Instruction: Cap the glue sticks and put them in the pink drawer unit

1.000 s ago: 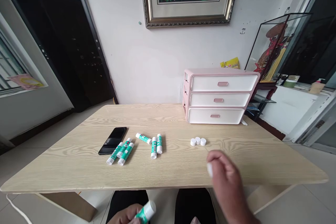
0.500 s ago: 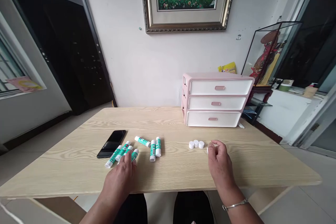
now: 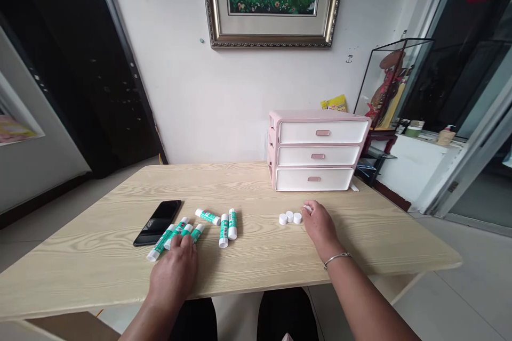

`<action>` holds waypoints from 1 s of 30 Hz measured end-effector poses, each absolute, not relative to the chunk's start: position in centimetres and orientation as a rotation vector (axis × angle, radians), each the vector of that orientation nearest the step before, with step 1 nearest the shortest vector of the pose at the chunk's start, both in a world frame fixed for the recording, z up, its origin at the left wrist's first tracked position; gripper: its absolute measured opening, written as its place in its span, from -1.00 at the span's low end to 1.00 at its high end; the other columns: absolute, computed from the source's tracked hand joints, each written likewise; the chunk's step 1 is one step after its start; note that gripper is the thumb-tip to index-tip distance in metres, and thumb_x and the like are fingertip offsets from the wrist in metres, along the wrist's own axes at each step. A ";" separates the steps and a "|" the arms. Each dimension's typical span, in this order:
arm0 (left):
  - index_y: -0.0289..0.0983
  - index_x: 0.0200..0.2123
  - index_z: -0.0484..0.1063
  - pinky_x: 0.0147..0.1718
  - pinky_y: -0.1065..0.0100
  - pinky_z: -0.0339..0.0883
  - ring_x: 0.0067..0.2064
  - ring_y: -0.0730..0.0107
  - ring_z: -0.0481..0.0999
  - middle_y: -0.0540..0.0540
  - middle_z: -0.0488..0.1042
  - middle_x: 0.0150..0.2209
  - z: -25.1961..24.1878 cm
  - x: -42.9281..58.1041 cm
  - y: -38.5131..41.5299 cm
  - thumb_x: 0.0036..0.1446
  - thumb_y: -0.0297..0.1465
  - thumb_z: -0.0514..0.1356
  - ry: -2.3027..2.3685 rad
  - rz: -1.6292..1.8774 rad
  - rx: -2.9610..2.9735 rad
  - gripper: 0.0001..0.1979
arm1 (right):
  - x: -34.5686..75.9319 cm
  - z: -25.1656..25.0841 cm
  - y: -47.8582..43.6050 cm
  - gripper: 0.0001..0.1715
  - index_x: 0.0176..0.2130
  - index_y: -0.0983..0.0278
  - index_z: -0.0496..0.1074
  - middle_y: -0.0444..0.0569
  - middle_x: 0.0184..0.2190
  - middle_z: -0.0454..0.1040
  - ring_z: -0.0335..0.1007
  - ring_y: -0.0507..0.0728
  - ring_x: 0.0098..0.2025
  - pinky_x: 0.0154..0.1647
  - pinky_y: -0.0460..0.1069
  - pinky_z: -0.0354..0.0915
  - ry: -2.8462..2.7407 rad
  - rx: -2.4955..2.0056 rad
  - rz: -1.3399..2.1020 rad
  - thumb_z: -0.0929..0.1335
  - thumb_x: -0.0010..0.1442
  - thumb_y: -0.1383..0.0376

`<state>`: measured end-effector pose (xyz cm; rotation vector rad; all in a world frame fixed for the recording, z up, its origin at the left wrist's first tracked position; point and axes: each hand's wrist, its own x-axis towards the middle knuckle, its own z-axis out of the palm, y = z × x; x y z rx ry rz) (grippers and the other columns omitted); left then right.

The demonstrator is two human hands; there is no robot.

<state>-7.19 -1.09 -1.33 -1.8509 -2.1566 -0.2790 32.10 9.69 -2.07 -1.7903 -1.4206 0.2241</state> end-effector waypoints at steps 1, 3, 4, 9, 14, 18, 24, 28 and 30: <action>-0.27 -0.12 0.47 -0.61 0.41 0.24 -0.40 0.34 0.59 -0.23 0.53 -0.05 -1.3 -7.3 -1.0 0.42 -0.43 -0.06 -2.162 -0.293 -1.844 -0.71 | 32.2 -2.2 10.2 -0.58 0.03 0.31 0.50 0.14 -0.06 0.60 0.53 0.21 -0.06 -0.05 0.03 0.33 -1.431 -1.797 0.234 0.32 0.25 0.18; -0.26 -0.11 0.48 -0.59 0.41 0.24 -0.41 0.36 0.58 -0.22 0.53 -0.06 -1.1 -7.4 -0.9 0.41 -0.43 -0.03 -2.179 -0.309 -1.830 -0.73 | 32.0 -2.4 10.9 -0.60 -0.01 0.31 0.53 0.15 -0.07 0.61 0.53 0.23 -0.07 -0.06 0.04 0.33 -1.452 -1.802 0.262 0.33 0.24 0.18; -0.26 -0.11 0.48 -0.58 0.41 0.25 -0.40 0.36 0.58 -0.22 0.54 -0.06 -1.0 -7.4 -0.9 0.41 -0.43 -0.02 -2.188 -0.312 -1.824 -0.74 | 31.8 -2.4 11.0 -0.61 -0.03 0.31 0.54 0.15 -0.07 0.61 0.53 0.23 -0.08 -0.07 0.04 0.33 -1.464 -1.801 0.276 0.33 0.24 0.17; -0.26 -0.10 0.47 -0.56 0.38 0.24 -0.36 0.32 0.60 -0.22 0.54 -0.04 -0.5 -7.3 -0.7 0.43 -0.39 -0.04 -2.215 -0.310 -1.812 -0.72 | 31.4 -2.6 10.9 -0.57 -0.07 0.23 0.58 0.09 -0.08 0.62 0.52 0.26 -0.05 -0.03 0.06 0.32 -1.515 -1.800 0.268 0.27 0.30 0.06; -0.24 -0.12 0.49 -0.44 0.36 0.30 -0.24 0.27 0.59 -0.21 0.53 -0.04 0.3 -6.5 -0.5 0.44 -0.36 -0.05 -2.191 -0.387 -1.880 -0.70 | 31.7 -2.8 10.7 -0.53 -0.03 0.24 0.54 0.13 -0.02 0.59 0.48 0.29 0.04 0.07 0.10 0.30 -1.461 -1.791 0.177 0.22 0.34 0.06; -0.22 -0.08 0.52 -0.09 0.25 0.34 0.02 0.14 0.51 -0.20 0.52 -0.04 2.6 -6.5 0.8 0.40 -0.44 -0.03 -2.096 -0.384 -2.047 -0.69 | 31.5 -2.4 10.3 -0.50 0.03 0.29 0.51 0.18 0.00 0.58 0.48 0.30 0.03 0.04 0.12 0.32 -1.366 -1.800 0.151 0.22 0.33 0.07; -0.21 0.09 0.48 0.12 0.14 0.21 0.18 0.08 0.35 -0.21 0.49 0.05 4.6 -6.6 4.5 0.28 -0.53 0.04 -2.046 -0.288 -2.163 -0.61 | 30.9 -1.5 9.3 -0.47 0.05 0.30 0.49 0.17 0.04 0.57 0.47 0.32 0.06 0.04 0.12 0.32 -1.293 -1.787 0.184 0.19 0.33 0.07; -0.21 0.03 0.52 0.11 0.10 0.21 0.19 0.06 0.35 -0.24 0.49 0.06 4.3 -6.3 6.1 0.25 -0.53 0.05 -2.018 -0.218 -2.254 -0.63 | 30.6 -0.9 8.8 -0.46 0.05 0.31 0.49 0.18 0.05 0.57 0.47 0.34 0.05 0.04 0.13 0.32 -1.234 -1.798 0.228 0.18 0.32 0.07; -0.21 -0.03 0.55 0.09 0.09 0.21 0.17 0.06 0.37 -0.24 0.50 0.03 4.3 -6.3 6.5 0.25 -0.53 0.04 -2.004 -0.189 -2.294 -0.65 | 30.5 -0.7 8.6 -0.45 0.06 0.31 0.49 0.18 0.06 0.56 0.46 0.35 0.07 0.06 0.14 0.31 -1.210 -1.799 0.249 0.17 0.31 0.08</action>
